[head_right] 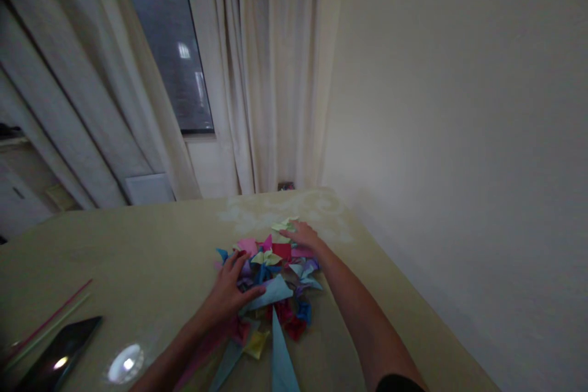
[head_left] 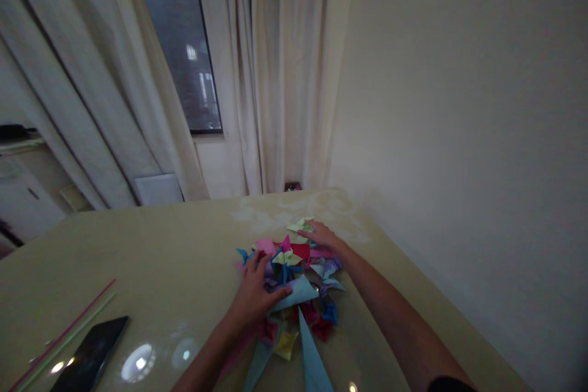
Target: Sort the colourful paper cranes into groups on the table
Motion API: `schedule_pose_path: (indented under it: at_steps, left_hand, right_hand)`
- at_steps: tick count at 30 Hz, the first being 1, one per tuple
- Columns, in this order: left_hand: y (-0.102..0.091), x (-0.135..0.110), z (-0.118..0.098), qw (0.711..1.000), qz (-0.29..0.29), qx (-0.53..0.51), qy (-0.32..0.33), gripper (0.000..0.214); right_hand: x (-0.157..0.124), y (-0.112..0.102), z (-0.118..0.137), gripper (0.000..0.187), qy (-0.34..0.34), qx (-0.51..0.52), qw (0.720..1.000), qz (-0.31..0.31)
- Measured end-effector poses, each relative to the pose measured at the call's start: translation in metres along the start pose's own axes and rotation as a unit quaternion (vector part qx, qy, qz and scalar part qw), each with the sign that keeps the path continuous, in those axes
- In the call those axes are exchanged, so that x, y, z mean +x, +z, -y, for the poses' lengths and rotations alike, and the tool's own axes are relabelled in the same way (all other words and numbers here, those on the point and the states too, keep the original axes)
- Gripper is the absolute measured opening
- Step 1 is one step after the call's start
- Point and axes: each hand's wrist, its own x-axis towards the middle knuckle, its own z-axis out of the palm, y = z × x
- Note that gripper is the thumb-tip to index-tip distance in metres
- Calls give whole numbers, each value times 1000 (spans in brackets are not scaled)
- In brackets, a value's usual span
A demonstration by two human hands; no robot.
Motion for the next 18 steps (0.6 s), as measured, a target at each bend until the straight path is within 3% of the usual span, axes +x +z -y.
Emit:
schedule_pose_path:
  at_steps: [5, 8, 10, 12, 15, 18]
  left_hand:
    - [18, 24, -14, 997, 31, 33, -54, 117]
    - [23, 36, -18, 1000, 11, -1, -19, 111]
    - [18, 42, -24, 999, -18, -43, 26, 102]
    - [3, 45, -30, 993, -42, -86, 68, 96]
    - [-31, 40, -36, 985, -55, -117, 114, 82]
    - [-57, 23, -29, 989, -56, -83, 112, 64]
  right_hand:
    - [-13, 52, 35, 48, -17, 101, 990, 99]
    - [-24, 74, 57, 51, -21, 159, 978, 135]
    - [-28, 77, 70, 53, -23, 185, 973, 138]
    - [-31, 67, 81, 56, -33, 208, 968, 139]
    - [-42, 32, 96, 56, -94, 249, 953, 146]
    - [-67, -8, 99, 54, -126, 196, 969, 85]
